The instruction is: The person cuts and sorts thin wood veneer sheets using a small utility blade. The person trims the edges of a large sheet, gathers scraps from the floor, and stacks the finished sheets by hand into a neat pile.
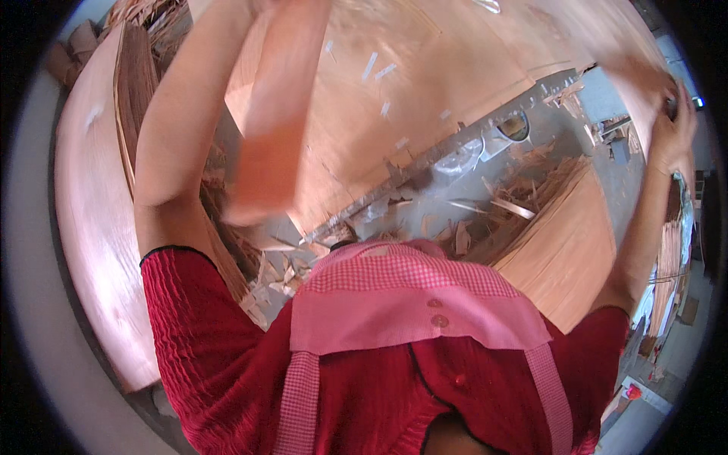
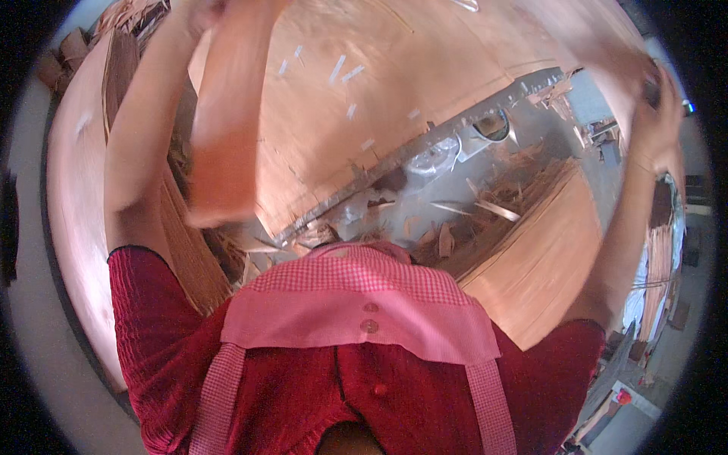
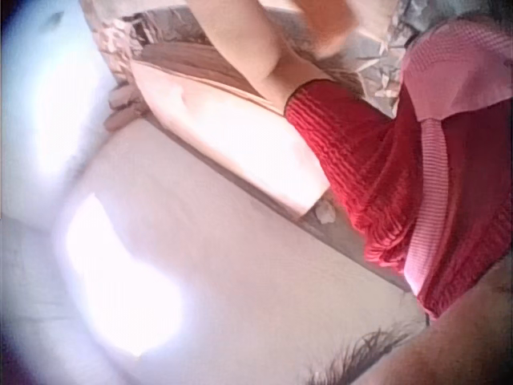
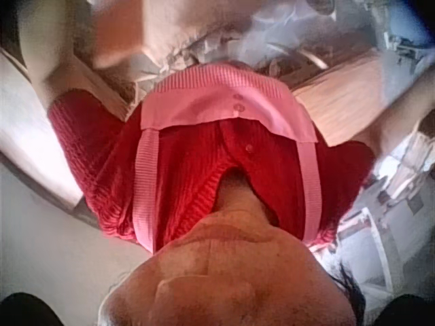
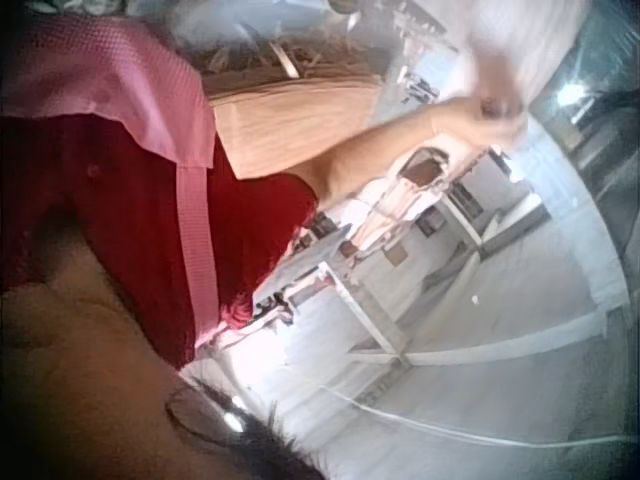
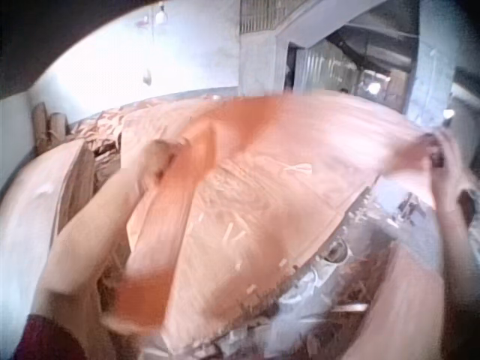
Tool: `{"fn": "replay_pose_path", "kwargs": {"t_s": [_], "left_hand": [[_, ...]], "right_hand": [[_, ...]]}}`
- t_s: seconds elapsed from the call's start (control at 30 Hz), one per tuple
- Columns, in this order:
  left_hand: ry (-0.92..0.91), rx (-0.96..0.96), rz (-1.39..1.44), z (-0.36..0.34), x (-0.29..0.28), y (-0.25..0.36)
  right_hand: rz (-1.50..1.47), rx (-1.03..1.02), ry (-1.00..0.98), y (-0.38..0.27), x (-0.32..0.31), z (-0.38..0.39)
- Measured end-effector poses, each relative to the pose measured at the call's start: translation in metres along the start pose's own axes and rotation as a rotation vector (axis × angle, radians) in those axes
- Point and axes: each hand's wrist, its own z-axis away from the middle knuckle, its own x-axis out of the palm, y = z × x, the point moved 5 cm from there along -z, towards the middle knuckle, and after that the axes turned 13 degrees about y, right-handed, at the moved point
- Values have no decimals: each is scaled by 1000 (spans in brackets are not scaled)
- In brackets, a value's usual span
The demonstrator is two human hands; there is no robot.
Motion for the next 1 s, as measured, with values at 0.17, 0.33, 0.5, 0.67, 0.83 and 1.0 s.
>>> {"fn": "replay_pose_path", "kwargs": {"t_s": [0.17,0.33,0.5,0.67,0.83,1.0], "left_hand": [[181,-883,1204,63,-6,-114],[593,-917,1036,140,80,-200],[630,-875,729,203,113,-266],[87,-787,461,183,142,-266],[202,-522,158,177,139,-263],[55,-396,-136,171,138,-279]], "right_hand": [[-790,724,-730,-214,51,103],[-1472,1741,-1481,-366,39,194],[-1165,1465,-1420,-429,45,245],[-640,843,-1354,-431,66,232],[-494,839,-1335,-444,84,222],[-390,792,-1451,-460,95,212]]}}
